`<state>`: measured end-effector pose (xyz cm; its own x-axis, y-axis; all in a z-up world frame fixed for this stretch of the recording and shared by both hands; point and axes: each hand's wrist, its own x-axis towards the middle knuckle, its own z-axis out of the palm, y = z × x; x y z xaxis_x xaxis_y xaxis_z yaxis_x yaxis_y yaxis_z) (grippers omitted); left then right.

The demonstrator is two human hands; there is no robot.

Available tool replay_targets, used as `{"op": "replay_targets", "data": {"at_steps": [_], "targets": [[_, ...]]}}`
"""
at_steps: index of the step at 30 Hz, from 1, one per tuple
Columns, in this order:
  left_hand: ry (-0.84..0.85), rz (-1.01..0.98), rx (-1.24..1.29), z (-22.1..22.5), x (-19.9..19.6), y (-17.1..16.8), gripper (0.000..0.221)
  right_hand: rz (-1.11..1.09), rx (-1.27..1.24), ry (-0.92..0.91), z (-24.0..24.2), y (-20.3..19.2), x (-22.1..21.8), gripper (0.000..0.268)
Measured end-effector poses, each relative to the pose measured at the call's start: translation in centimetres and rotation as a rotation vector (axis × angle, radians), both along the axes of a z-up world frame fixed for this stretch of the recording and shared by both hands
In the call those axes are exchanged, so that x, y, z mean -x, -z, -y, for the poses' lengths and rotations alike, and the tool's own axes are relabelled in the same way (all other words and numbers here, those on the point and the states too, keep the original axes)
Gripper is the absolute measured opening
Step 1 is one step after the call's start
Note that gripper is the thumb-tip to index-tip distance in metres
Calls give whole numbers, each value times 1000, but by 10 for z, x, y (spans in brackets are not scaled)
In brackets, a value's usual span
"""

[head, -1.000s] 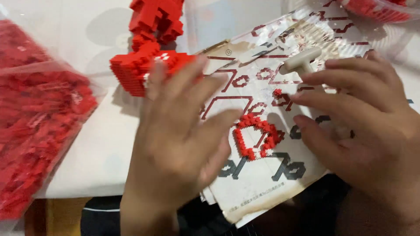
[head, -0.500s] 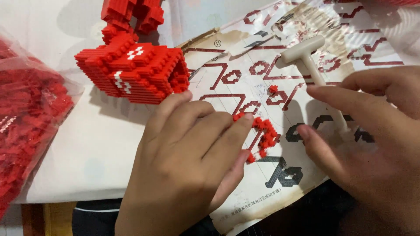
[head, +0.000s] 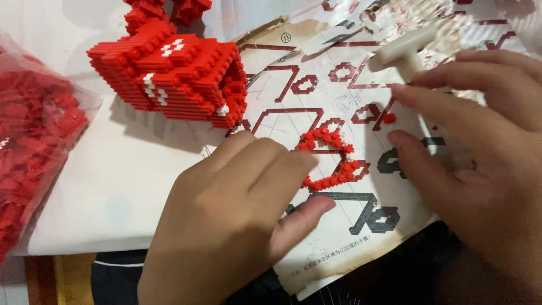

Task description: Assembling a 3D model using small interlocking plastic blocks while following a printed instruction manual.

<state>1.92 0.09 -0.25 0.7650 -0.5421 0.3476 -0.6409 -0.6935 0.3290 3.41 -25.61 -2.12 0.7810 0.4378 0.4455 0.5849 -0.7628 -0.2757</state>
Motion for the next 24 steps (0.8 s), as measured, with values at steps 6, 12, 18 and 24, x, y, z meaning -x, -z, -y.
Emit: {"op": "replay_targets", "data": {"at_steps": [6, 12, 18, 24], "targets": [[-97, -34, -6, 1, 1, 1, 47, -27, -55, 31, -4, 5, 2, 12], [-59, -16, -11, -4, -1, 6, 33, -58, -120, 8, -4, 11, 0, 10], [-26, -72, 7, -4, -2, 6, 27, -57, -42, -53, -13, -2, 3, 5], [-16, -65, 30, -4, -3, 8, 17, -52, -28, -112, -45, -11, 14, 5]]}}
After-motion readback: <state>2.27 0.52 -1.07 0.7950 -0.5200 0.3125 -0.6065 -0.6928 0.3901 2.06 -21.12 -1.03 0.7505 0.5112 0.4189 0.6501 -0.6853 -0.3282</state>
